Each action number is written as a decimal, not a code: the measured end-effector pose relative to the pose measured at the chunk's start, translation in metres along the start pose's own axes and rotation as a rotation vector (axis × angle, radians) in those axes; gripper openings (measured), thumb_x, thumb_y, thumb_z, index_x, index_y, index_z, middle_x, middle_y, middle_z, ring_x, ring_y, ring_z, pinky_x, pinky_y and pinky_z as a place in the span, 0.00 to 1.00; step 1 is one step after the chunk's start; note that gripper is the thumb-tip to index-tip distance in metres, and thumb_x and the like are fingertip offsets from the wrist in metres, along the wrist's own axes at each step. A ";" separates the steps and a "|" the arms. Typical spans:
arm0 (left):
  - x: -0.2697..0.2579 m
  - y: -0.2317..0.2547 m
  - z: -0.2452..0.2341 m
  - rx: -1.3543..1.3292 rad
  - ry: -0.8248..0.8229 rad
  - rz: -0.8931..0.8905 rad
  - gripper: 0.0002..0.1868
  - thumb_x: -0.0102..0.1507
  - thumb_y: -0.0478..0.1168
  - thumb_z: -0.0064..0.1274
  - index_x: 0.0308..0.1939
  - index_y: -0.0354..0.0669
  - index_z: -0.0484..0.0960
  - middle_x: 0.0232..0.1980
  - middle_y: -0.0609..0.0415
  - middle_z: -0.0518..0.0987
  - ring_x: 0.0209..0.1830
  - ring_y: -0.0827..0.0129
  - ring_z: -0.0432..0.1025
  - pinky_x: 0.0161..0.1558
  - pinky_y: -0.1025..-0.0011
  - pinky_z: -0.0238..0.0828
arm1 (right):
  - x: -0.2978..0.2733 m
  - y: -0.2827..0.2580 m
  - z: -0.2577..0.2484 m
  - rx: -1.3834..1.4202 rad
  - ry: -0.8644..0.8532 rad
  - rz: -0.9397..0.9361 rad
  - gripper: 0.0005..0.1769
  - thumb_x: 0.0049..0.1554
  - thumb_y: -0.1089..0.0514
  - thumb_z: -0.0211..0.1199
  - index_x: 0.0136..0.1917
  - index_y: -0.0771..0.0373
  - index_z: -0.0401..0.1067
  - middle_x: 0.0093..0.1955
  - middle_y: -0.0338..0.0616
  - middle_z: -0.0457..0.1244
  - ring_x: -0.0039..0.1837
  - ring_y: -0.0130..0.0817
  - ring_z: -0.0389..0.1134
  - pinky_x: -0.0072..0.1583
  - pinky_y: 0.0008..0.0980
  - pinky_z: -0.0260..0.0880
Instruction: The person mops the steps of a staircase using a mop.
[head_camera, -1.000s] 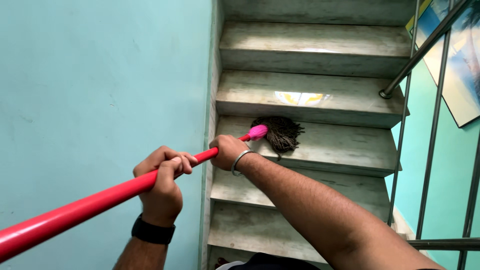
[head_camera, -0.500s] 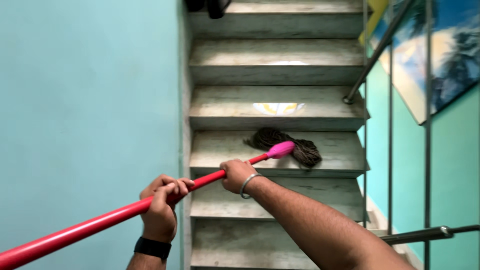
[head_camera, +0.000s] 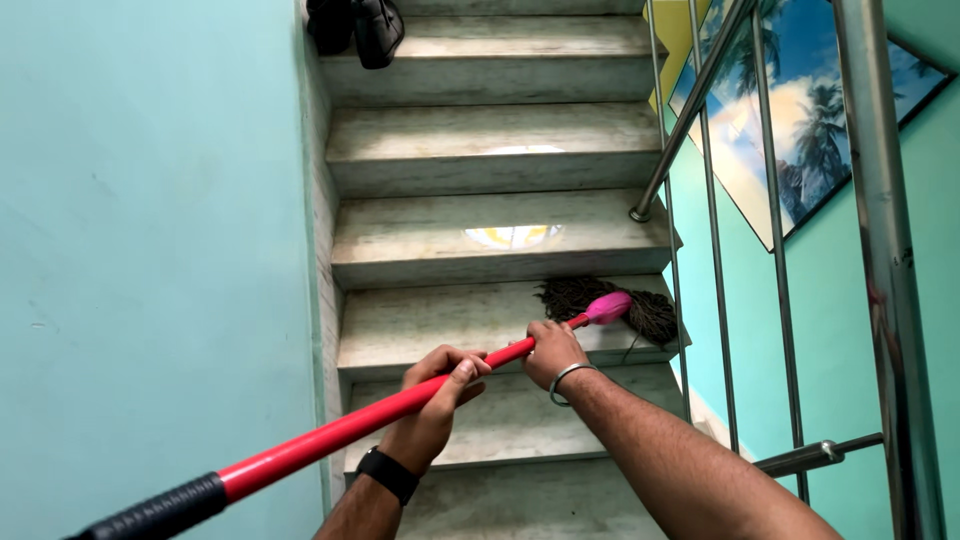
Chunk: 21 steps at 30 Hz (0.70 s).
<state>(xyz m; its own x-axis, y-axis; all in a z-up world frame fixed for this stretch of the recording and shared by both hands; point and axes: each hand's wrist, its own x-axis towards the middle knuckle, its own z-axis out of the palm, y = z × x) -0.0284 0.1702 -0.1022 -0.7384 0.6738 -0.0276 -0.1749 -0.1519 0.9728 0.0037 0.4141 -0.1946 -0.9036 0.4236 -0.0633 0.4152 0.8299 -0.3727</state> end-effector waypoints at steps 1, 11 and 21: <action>0.001 0.003 -0.002 0.000 0.002 -0.003 0.12 0.69 0.41 0.46 0.41 0.37 0.81 0.58 0.46 0.81 0.58 0.66 0.76 0.59 0.63 0.78 | 0.000 -0.003 0.000 0.023 0.005 0.064 0.22 0.57 0.39 0.63 0.49 0.61 0.72 0.58 0.56 0.64 0.65 0.57 0.62 0.68 0.50 0.62; -0.039 0.065 -0.072 -0.113 0.235 0.005 0.11 0.69 0.36 0.44 0.36 0.34 0.77 0.44 0.44 0.83 0.55 0.62 0.79 0.54 0.57 0.83 | 0.008 -0.088 0.025 0.145 -0.075 -0.077 0.11 0.51 0.56 0.60 0.47 0.61 0.74 0.54 0.58 0.66 0.64 0.56 0.63 0.67 0.50 0.62; -0.104 0.146 -0.105 0.108 0.467 0.115 0.13 0.69 0.33 0.41 0.34 0.30 0.78 0.40 0.43 0.84 0.51 0.58 0.81 0.48 0.59 0.86 | 0.002 -0.225 0.014 0.221 -0.160 -0.299 0.13 0.55 0.51 0.61 0.41 0.62 0.76 0.43 0.61 0.69 0.55 0.60 0.67 0.61 0.53 0.66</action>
<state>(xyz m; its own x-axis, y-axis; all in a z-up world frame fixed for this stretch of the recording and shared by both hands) -0.0454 0.0016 0.0181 -0.9665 0.2568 0.0057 -0.0245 -0.1140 0.9932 -0.0932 0.2233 -0.1239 -0.9934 0.0988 -0.0587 0.1144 0.8028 -0.5852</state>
